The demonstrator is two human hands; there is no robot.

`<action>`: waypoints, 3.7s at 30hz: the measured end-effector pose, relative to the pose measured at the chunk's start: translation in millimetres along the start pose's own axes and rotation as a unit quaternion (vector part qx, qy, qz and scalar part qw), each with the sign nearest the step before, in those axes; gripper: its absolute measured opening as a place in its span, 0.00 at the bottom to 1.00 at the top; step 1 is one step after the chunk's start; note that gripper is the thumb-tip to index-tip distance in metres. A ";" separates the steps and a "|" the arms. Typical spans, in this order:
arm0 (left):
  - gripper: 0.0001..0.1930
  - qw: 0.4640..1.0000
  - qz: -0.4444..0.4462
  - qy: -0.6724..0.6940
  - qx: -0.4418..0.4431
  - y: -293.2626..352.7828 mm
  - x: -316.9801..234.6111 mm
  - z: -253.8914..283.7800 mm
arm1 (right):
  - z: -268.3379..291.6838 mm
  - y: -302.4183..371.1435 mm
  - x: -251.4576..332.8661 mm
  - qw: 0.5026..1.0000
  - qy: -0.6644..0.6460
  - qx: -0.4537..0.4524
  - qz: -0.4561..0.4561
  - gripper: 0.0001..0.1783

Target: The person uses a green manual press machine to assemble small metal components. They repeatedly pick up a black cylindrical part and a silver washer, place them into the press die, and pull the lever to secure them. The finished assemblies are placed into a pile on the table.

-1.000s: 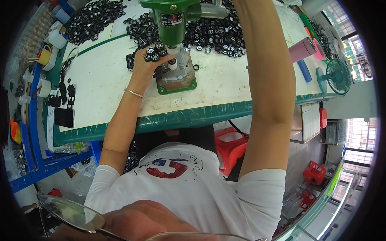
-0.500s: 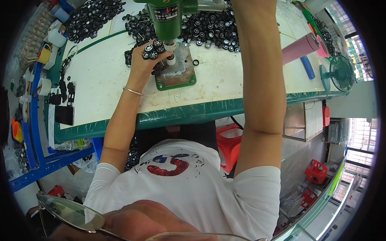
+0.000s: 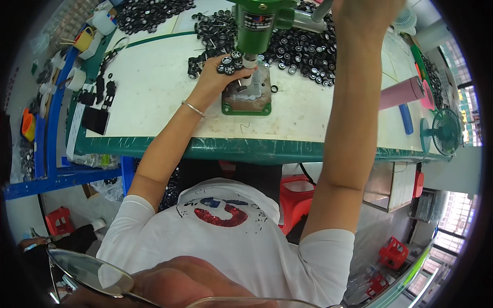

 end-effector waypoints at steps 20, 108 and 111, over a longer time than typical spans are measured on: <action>0.12 0.884 0.037 -0.438 -0.162 25.6 14.0 94.3 | 108.0 106.1 -93.3 0.877 0.387 -0.021 -0.283 0.12; 0.12 0.999 -0.030 0.027 -0.005 -6.0 -8.2 2.9 | 13.9 -61.9 -70.7 0.980 0.056 -0.059 -0.180 0.13; 0.12 0.999 -0.036 0.008 -0.007 -4.5 -9.9 7.0 | -19.5 -20.2 -22.7 0.975 0.158 -0.093 -0.127 0.12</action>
Point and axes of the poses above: each hand's wrist, its own y-axis away from the middle knuckle, its own z-axis out of the back of the hand, x = y × z, the point moved 4 cm from there along -y, towards the middle knuckle, and after that the axes turned 3 degrees about -x, right-handed, at the moved point
